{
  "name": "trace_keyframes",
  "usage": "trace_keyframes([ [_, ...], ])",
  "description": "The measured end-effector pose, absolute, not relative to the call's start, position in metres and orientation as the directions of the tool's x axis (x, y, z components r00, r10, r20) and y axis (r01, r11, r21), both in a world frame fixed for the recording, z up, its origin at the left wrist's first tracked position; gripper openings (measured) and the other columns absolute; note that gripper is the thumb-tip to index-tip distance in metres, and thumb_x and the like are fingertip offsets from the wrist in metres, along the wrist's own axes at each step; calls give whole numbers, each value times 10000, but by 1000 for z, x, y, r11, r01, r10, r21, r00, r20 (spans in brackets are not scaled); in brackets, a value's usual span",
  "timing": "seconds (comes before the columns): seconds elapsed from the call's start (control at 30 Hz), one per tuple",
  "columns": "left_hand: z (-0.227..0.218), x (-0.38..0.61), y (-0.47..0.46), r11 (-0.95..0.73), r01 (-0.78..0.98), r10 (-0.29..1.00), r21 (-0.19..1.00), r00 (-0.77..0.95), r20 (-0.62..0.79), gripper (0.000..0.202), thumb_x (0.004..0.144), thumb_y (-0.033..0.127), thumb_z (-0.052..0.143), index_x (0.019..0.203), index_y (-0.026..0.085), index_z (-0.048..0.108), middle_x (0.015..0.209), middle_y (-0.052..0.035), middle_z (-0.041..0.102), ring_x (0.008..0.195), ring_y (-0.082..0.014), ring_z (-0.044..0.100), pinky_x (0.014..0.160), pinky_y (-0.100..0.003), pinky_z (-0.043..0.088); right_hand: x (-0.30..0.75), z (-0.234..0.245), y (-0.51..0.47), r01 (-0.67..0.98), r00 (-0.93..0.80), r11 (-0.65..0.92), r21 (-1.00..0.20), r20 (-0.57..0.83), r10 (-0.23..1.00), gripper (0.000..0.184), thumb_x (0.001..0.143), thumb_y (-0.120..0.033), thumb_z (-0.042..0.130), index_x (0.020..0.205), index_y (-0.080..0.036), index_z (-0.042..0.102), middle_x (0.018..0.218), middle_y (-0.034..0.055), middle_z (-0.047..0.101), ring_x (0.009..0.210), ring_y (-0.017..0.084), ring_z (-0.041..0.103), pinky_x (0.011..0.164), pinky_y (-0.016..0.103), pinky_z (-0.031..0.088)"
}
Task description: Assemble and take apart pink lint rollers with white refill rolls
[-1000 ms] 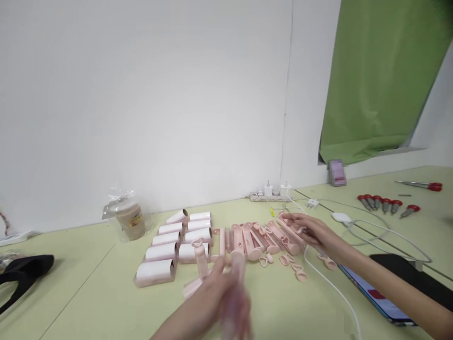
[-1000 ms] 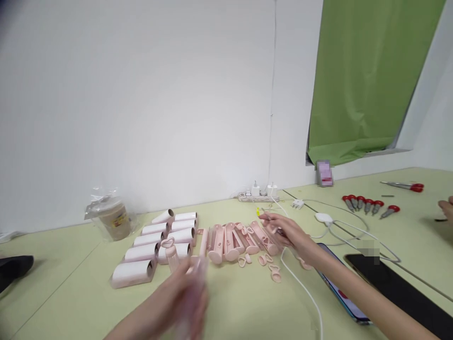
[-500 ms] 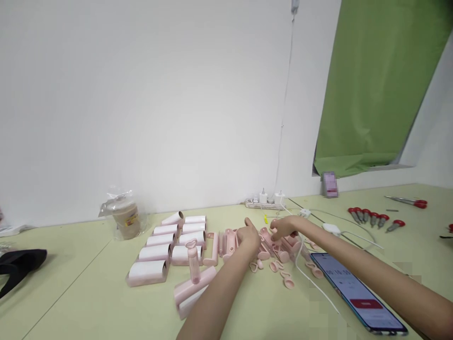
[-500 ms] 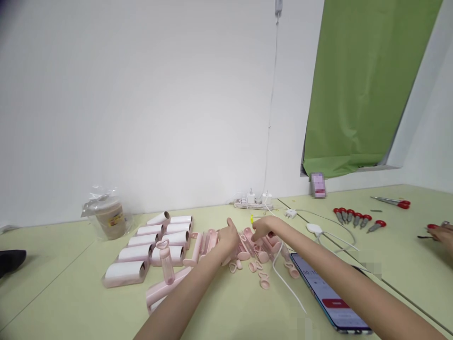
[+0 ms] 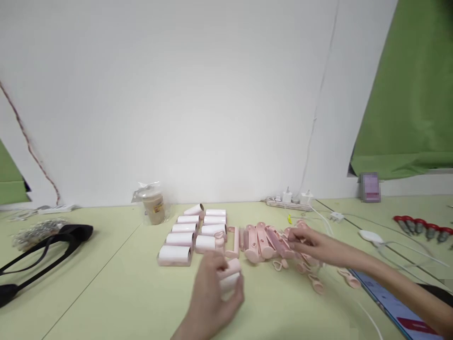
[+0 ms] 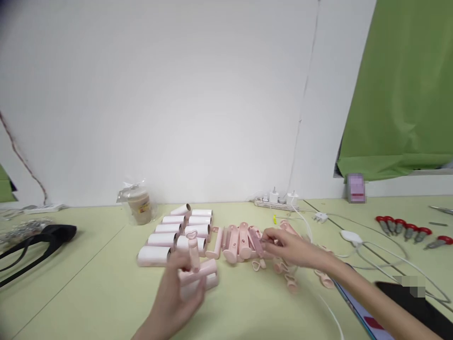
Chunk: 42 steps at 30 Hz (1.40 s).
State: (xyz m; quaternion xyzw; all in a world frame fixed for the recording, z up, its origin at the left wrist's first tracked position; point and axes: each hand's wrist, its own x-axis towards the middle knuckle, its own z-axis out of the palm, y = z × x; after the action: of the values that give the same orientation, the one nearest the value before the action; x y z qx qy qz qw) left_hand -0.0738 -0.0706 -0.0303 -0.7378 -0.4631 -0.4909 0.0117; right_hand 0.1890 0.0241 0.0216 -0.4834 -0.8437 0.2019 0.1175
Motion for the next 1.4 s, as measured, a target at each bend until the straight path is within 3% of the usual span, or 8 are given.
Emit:
trace_keyframes([
  [0.23, -91, -125, -57, -47, 531, 994, 846, -60, 93, 515, 600, 281, 650, 1015, 185, 361, 1041, -81, 440, 986, -243, 452, 827, -351, 388, 133, -26, -21, 570, -542, 544, -616, 216, 812, 162, 787, -359, 476, 757, -210, 534, 575, -43, 393, 532, 120, 396, 487, 220, 309],
  [0.37, -104, -104, -60, -144, 442, 986, 885, 140, 90, 459, 624, 235, 637, 1009, 186, 392, 989, -55, 474, 920, -209, 484, 797, -308, 396, 107, -39, -27, 483, -484, 505, -715, 262, 835, 465, 730, -388, 571, 1152, -233, 454, 553, -74, 343, 492, 112, 373, 458, 209, 300],
  [0.6, -106, -84, -38, -212, 331, 959, 919, 253, 130, 611, 581, 257, 705, 1070, 185, 347, 1002, -61, 491, 923, -217, 486, 798, -320, 396, 101, -32, -17, 515, -340, 500, -696, 370, 865, 209, 721, -372, 562, 711, -177, 636, 586, 4, 578, 547, 155, 526, 492, 246, 394],
  [0.77, -105, -85, -23, -203, 291, 968, 935, 207, 145, 627, 592, 290, 694, 1097, 192, 336, 1059, -83, 434, 1023, -235, 428, 863, -353, 365, 133, -7, -23, 388, 54, 506, -771, 567, 822, 288, 767, -451, 514, 728, -188, 625, 691, 38, 637, 605, 176, 586, 482, 247, 444],
  [0.93, -82, -90, -36, -289, -62, 956, 955, -72, 284, 734, 500, 520, 701, 1066, 217, 344, 1106, -80, 422, 1081, -242, 398, 911, -354, 320, 162, -16, -58, 359, -33, 782, -510, 830, 557, 255, 806, -455, 487, 957, -285, 603, 835, 31, 636, 685, 173, 601, 510, 236, 465],
  [1.1, -56, -80, -57, 349, -379, 850, 857, 513, -119, 628, 712, 701, 290, 932, 142, 474, 707, -68, 581, 744, -240, 585, 708, -366, 425, 150, -28, -80, 193, -632, 920, -343, 674, 383, 402, 817, -377, 516, 1209, -355, 429, 666, -28, 605, 508, 113, 570, 482, 207, 422],
  [1.23, -69, -69, -69, 490, -349, 796, 799, 552, -247, 455, 633, 464, 638, 911, 149, 460, 672, -46, 608, 645, -208, 593, 626, -332, 443, 168, -46, -74, 476, -783, 860, -183, 357, 510, 495, 792, -298, 538, 1263, -274, 387, 555, -60, 619, 436, 114, 571, 448, 199, 405],
  [1.4, -79, -68, -70, 321, -247, 889, 914, 412, -201, 452, 627, 299, 688, 985, 189, 435, 684, 9, 584, 591, -155, 562, 621, -306, 437, 230, -51, -60, 791, -541, 610, 43, 513, 666, 214, 792, -338, 498, 980, -240, 531, 734, 12, 695, 556, 169, 651, 448, 213, 460],
])
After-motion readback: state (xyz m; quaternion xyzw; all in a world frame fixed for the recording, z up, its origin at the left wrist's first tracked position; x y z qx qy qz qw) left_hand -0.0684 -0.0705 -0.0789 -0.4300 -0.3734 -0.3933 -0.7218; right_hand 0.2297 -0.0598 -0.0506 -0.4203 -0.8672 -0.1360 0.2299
